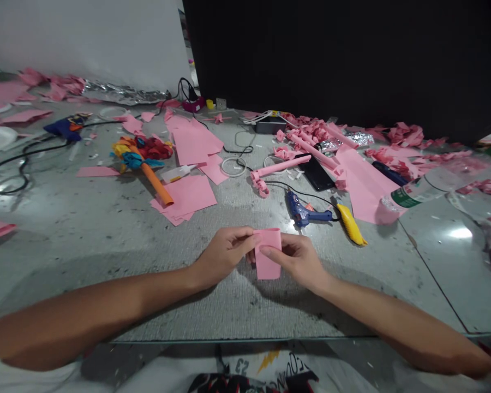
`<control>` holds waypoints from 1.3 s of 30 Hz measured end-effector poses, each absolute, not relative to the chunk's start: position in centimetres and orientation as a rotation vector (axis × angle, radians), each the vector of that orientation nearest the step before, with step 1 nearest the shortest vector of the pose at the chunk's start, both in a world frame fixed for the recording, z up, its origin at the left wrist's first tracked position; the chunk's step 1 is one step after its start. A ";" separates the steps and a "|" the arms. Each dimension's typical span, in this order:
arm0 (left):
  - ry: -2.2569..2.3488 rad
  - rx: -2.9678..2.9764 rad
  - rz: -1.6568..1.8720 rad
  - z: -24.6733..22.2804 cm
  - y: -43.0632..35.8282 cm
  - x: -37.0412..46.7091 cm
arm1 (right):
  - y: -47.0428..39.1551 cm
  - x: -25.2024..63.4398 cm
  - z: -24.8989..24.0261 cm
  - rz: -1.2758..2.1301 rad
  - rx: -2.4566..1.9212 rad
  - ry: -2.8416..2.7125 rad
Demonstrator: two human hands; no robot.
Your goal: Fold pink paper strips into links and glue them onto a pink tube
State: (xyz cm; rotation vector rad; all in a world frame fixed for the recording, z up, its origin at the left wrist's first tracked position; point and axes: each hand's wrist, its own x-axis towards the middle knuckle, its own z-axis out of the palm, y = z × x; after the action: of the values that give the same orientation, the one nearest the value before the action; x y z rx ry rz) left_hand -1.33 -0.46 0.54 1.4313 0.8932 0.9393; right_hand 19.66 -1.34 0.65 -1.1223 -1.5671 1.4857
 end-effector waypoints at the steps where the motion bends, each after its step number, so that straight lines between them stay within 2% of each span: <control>1: 0.893 1.434 0.944 0.5 -0.5 -1.3 | -1.3 19.7 0.6 1.485 -1.125 -1.565; 29: 0.923 1.676 0.906 -0.1 -0.8 -1.8 | -0.9 20.4 0.9 1.392 -1.090 -1.651; 39: 0.958 1.631 1.010 0.0 -0.5 -1.7 | -1.0 20.5 0.8 1.360 -1.149 -1.773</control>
State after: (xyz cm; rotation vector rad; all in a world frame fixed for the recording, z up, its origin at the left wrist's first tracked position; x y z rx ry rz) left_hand -1.66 -0.54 0.05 1.6314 0.9576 1.0099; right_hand 20.52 -0.98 0.84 -1.1489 -1.7734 1.3600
